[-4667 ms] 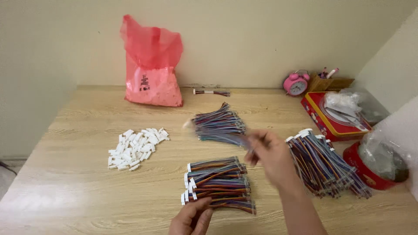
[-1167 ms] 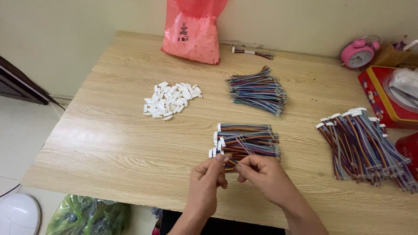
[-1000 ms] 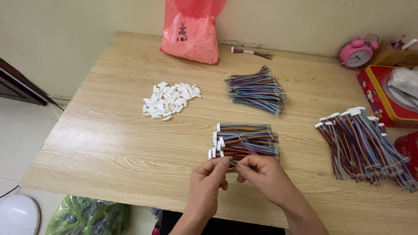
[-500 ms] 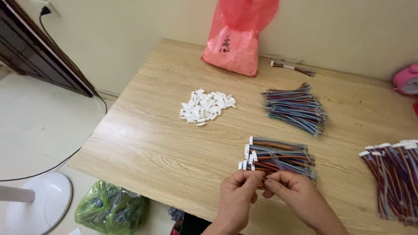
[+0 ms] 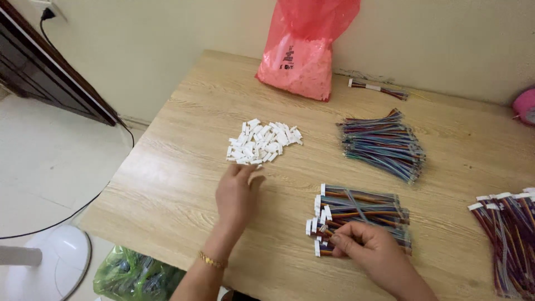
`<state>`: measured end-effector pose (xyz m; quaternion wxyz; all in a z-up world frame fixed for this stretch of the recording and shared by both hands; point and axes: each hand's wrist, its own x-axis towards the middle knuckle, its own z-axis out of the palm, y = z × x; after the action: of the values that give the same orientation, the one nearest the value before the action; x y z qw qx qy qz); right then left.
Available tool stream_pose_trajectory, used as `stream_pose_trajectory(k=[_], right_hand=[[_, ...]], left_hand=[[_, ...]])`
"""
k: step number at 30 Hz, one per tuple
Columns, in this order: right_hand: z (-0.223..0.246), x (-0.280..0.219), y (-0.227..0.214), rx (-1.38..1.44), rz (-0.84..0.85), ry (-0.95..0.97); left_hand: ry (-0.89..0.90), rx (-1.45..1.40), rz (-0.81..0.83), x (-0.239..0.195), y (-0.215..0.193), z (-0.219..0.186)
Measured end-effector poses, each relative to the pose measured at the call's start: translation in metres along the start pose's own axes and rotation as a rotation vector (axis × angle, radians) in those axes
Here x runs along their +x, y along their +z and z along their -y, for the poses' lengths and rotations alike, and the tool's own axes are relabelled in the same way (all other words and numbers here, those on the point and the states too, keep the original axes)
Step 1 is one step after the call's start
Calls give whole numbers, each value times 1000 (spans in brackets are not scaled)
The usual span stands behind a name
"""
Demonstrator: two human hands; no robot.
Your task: The person repeatedly picks a flat ribbon cable and a white plastic connector, aligns the cable end, and presses it into the connector. Completed units are placed into a growing stack on the table. The person continues this cycle throughout the clip.
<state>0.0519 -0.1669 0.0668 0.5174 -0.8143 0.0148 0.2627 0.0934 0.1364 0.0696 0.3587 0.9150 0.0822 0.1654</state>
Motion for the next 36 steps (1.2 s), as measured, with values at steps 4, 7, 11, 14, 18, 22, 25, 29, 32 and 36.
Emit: stream_pose_trajectory(k=[4, 7, 11, 14, 18, 22, 25, 29, 32, 36], right_hand=[[-6, 9, 1, 114, 40, -15], [-2, 10, 0, 162, 30, 42], [0, 9, -3, 247, -6, 84], [1, 6, -3, 248, -13, 44], [7, -6, -2, 264, -8, -62], [29, -29, 3, 205, -52, -141], [31, -40, 5, 263, -23, -208], [25, -55, 6, 237, -46, -254], [21, -64, 7, 246, -35, -262], [11, -73, 7, 239, -48, -223]], left_hand=[[155, 147, -132, 22, 16, 19], [155, 235, -83, 30, 25, 26], [126, 270, -24, 28, 29, 25], [150, 214, 8, 18, 25, 22], [78, -54, 218, -14, 0, -20], [-74, -519, 465, -70, 7, -53], [-191, -1095, 603, -103, 25, -56], [-437, -1335, 657, -122, 31, -67], [-618, -1454, 617, -129, 26, -80], [-725, -1544, 593, -138, 27, -78]])
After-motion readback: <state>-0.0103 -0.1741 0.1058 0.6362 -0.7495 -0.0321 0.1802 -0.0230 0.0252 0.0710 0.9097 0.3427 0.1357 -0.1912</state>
